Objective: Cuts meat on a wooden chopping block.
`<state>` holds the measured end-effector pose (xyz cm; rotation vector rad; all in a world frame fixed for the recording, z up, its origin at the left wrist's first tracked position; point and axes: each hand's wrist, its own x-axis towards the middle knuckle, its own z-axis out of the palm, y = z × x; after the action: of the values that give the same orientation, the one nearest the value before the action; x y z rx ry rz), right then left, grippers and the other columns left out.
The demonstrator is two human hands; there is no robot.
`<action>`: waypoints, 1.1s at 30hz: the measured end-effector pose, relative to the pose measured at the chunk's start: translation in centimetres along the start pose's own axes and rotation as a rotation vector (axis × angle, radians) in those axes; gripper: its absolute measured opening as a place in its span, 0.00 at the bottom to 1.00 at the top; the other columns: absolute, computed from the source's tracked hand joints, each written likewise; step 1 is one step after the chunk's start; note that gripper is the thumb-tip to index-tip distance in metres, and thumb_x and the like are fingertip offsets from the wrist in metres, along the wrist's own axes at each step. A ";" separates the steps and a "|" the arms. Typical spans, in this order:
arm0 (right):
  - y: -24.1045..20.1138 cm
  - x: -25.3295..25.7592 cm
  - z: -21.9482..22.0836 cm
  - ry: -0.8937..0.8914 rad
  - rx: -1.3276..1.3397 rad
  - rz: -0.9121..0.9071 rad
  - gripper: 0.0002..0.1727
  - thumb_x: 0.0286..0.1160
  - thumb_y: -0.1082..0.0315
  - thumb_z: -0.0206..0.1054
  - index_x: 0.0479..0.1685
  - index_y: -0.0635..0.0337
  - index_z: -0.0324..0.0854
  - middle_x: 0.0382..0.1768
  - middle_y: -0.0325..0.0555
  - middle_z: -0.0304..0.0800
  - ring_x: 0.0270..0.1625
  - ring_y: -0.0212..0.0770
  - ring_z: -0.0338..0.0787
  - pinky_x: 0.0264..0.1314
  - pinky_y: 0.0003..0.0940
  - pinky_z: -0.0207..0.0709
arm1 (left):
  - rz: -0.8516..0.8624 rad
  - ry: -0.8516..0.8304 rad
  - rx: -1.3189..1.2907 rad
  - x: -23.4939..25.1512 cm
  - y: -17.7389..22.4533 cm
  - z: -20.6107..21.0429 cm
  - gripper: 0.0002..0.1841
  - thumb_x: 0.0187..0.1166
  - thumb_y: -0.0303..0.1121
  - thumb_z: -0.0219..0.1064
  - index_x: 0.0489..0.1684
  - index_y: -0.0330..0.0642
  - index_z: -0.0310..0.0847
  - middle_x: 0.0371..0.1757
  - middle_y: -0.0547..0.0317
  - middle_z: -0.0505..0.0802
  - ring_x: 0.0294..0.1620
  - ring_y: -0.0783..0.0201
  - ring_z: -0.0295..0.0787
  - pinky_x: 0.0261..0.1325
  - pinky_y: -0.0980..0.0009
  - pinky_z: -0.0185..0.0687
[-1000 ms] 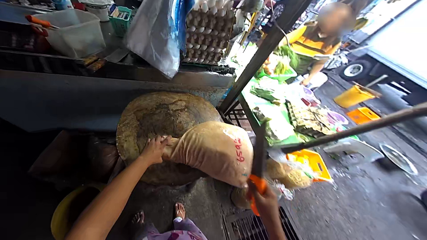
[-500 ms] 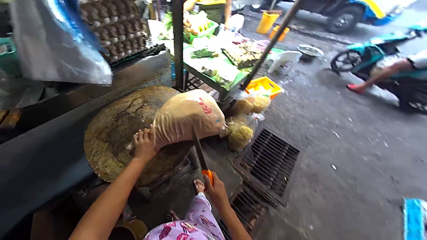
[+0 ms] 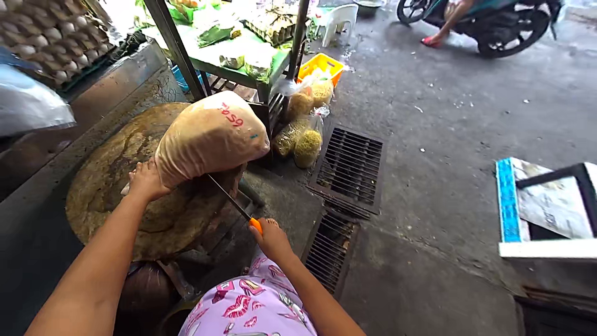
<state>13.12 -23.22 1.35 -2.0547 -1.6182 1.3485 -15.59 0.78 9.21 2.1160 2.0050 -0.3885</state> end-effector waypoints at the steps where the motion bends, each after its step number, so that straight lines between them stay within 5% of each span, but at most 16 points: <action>1: -0.1 -0.1 -0.2 0.004 0.002 0.007 0.31 0.93 0.43 0.47 0.72 0.62 0.75 0.58 0.63 0.90 0.63 0.61 0.90 0.66 0.62 0.79 | 0.006 -0.003 -0.009 -0.1 -0.1 0.1 0.67 0.56 0.44 0.88 0.94 0.28 0.38 0.89 0.24 0.58 0.92 0.29 0.50 0.85 0.28 0.47; 6: -1.8 -0.5 -2.1 0.049 -0.002 -0.070 0.31 0.94 0.44 0.48 0.73 0.63 0.75 0.53 0.63 0.91 0.59 0.61 0.91 0.64 0.61 0.80 | 0.040 -0.086 -0.089 -1.4 -0.4 -0.6 0.72 0.55 0.63 0.85 0.97 0.38 0.33 0.90 0.31 0.60 0.92 0.31 0.48 0.85 0.30 0.48; 10: -7.0 0.3 -5.1 0.087 -0.108 -0.136 0.31 0.94 0.45 0.47 0.76 0.63 0.73 0.55 0.62 0.91 0.60 0.61 0.91 0.64 0.61 0.80 | 0.045 -0.113 -0.216 -2.4 -0.4 0.0 0.75 0.49 0.63 0.88 0.98 0.47 0.33 0.89 0.32 0.63 0.91 0.30 0.51 0.85 0.27 0.44; 13: -10.5 1.4 -7.0 0.120 -0.234 -0.132 0.31 0.94 0.44 0.47 0.75 0.62 0.72 0.55 0.62 0.91 0.59 0.61 0.92 0.63 0.61 0.81 | 0.050 -0.040 -0.317 -3.2 -0.3 1.2 0.72 0.50 0.61 0.87 0.98 0.51 0.36 0.88 0.35 0.65 0.88 0.31 0.56 0.81 0.29 0.56; 25: -16.3 2.8 -11.3 0.030 -0.679 0.024 0.28 0.95 0.45 0.46 0.71 0.62 0.71 0.49 0.63 0.92 0.57 0.63 0.93 0.60 0.60 0.83 | 0.097 0.004 -0.303 -2.9 -1.5 2.5 0.65 0.58 0.68 0.78 0.97 0.46 0.43 0.91 0.44 0.63 0.93 0.41 0.51 0.87 0.39 0.52; 33: -21.5 8.1 -8.6 0.087 -0.694 0.055 0.27 0.95 0.48 0.48 0.74 0.61 0.69 0.50 0.64 0.92 0.57 0.64 0.94 0.59 0.60 0.84 | 0.134 0.002 -0.310 -1.2 -2.3 2.1 0.62 0.59 0.67 0.76 0.96 0.47 0.48 0.89 0.45 0.67 0.92 0.43 0.55 0.87 0.40 0.52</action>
<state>4.99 -5.07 15.65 -2.4754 -2.2196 0.7401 -18.07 -0.91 7.69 2.0376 1.7758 -0.0491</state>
